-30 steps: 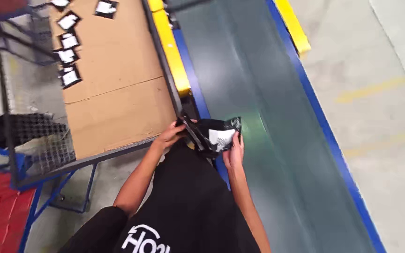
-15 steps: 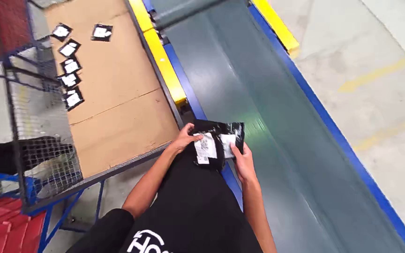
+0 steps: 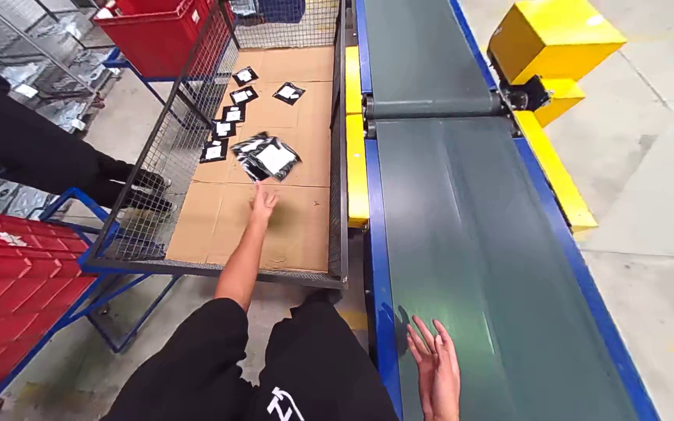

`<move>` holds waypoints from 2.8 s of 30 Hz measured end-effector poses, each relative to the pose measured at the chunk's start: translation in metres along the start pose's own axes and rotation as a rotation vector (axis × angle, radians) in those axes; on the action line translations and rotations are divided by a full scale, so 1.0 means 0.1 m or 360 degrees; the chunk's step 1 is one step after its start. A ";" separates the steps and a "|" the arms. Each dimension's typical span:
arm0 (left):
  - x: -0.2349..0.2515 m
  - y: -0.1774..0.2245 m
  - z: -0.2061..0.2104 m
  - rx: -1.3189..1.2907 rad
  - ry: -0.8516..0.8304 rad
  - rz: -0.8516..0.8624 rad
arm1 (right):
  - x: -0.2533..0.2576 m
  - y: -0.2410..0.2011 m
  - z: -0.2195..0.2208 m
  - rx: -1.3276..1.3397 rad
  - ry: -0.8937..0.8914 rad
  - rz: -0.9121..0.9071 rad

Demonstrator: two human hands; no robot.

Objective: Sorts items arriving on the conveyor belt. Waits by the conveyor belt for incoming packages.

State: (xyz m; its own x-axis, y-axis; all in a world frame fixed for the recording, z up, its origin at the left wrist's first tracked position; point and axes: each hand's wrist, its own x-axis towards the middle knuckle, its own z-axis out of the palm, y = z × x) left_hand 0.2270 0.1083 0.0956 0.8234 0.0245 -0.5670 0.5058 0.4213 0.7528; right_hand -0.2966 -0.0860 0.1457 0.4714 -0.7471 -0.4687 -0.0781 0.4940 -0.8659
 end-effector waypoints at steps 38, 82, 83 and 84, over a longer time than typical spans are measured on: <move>-4.12 -3.41 0.62 0.2929 -0.3225 0.1609 | -1.27 1.12 -1.26 -0.0335 0.0985 0.0011; -2.73 -2.37 0.35 0.2457 -0.2756 0.1106 | -0.28 0.52 -0.92 -0.0109 0.0454 0.0157; -2.73 -2.37 0.29 0.2443 -0.2751 0.1097 | -0.26 0.53 -0.82 -0.0141 0.0363 0.0190; -2.73 -2.37 0.25 0.2423 -0.2725 0.1093 | -0.23 0.55 -0.71 -0.0129 0.0282 0.0220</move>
State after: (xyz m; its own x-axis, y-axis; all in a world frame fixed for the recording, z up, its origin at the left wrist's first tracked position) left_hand -0.1114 -0.0208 0.0808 -0.1182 -0.9799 -0.1605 -0.7123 -0.0290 0.7012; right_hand -0.3739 -0.0733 0.0967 0.2904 -0.7446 -0.6011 -0.2047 0.5653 -0.7991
